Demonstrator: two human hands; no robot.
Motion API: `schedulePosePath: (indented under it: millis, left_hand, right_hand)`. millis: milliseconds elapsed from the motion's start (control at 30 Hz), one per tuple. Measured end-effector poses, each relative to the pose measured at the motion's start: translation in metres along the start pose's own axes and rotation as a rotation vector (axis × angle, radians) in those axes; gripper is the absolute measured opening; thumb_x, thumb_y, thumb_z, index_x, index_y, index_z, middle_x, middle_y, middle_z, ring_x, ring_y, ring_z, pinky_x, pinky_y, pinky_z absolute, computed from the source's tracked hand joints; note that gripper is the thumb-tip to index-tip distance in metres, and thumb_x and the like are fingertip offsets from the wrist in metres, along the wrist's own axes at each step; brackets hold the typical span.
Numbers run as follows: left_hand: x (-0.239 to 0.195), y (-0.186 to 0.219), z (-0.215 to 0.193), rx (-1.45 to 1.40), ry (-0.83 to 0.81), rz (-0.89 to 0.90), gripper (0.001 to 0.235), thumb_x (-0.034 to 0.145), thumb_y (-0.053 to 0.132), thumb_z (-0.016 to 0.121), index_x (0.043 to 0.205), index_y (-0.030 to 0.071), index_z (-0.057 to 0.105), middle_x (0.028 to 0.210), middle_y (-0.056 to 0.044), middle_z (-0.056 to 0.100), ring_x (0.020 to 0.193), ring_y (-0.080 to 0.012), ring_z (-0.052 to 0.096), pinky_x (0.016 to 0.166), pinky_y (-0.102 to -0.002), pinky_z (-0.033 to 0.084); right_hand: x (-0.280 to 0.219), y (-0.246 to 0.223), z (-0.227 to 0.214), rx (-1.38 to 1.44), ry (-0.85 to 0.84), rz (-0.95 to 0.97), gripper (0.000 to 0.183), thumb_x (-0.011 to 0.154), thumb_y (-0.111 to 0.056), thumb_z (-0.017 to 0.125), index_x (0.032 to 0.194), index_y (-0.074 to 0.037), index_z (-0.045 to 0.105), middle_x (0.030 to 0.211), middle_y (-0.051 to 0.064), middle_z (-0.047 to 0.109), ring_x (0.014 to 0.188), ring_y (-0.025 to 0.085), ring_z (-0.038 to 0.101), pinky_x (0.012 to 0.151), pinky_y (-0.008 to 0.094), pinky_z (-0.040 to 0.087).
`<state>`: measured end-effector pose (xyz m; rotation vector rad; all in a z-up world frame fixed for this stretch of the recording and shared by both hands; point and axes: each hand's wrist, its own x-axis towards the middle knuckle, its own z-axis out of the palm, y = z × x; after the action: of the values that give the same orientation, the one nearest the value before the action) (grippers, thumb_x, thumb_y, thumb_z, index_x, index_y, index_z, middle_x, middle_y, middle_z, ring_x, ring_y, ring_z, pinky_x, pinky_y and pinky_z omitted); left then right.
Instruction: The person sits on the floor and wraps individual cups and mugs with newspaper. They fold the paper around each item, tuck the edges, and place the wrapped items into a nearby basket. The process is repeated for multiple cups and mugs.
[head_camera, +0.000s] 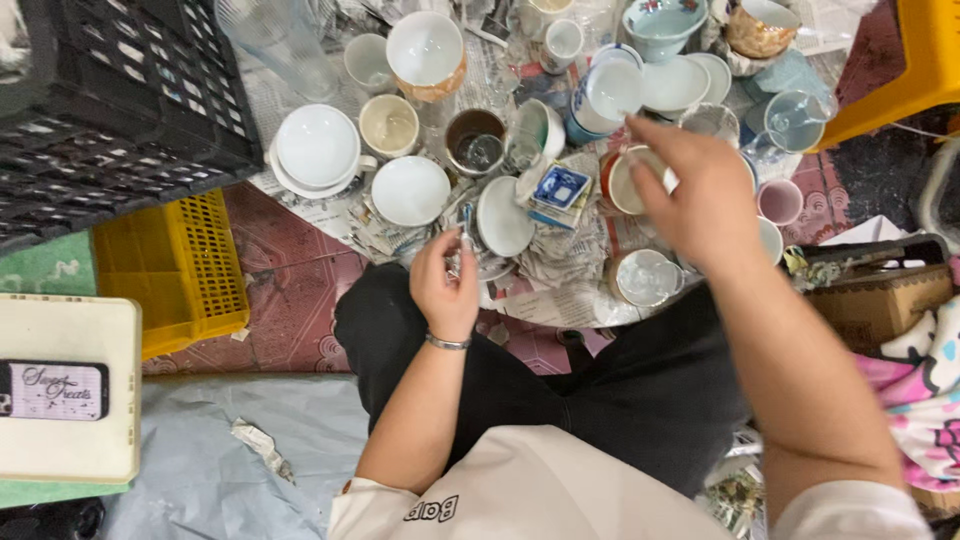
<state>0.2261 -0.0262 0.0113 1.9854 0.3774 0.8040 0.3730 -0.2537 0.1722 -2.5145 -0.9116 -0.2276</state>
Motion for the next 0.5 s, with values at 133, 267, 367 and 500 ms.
schedulePosePath:
  millis: [133,267,367,500]
  left_hand:
    - [0.009,-0.002,0.003,0.013,-0.030,0.126,0.013,0.084,0.001,0.077,0.093,0.006,0.068,0.089,-0.010,0.070,0.083,-0.0298,0.064,0.079,-0.042,0.048]
    - [0.020,-0.008,0.004,-0.038,-0.006,0.151,0.011,0.085,0.001,0.077,0.091,0.003,0.067,0.090,-0.010,0.070,0.086,-0.0313,0.065,0.082,-0.042,0.049]
    - [0.034,-0.016,0.006,-0.049,0.026,0.146,0.012,0.085,0.001,0.076,0.091,0.002,0.067,0.091,-0.011,0.070,0.086,-0.0323,0.064,0.083,-0.042,0.050]
    - [0.050,-0.025,0.006,-0.056,0.040,0.110,0.010,0.085,0.000,0.075,0.091,0.001,0.067,0.090,-0.011,0.070,0.086,-0.0318,0.064,0.083,-0.042,0.050]
  right_hand:
    - [0.059,0.028,0.007,0.221,-0.128,0.064,0.037,0.101,-0.013,0.069,0.137,-0.008,0.068,0.116,0.016,0.074,0.105,0.034,0.071,0.089,0.041,0.054]
    - [0.127,0.052,0.029,0.336,-0.149,0.182,0.031,0.102,-0.020,0.068,0.132,-0.011,0.069,0.114,0.012,0.075,0.102,0.030,0.073,0.087,0.039,0.055]
    - [0.182,0.063,0.065,0.190,-0.168,0.132,0.033,0.101,-0.021,0.068,0.132,-0.013,0.071,0.115,0.014,0.073,0.100,0.033,0.071,0.086,0.042,0.054]
    - [0.246,0.064,0.129,-0.104,-0.305,-0.074,0.040,0.095,-0.025,0.074,0.134,-0.014,0.069,0.116,0.017,0.072,0.108,0.040,0.066,0.092,0.050,0.052]
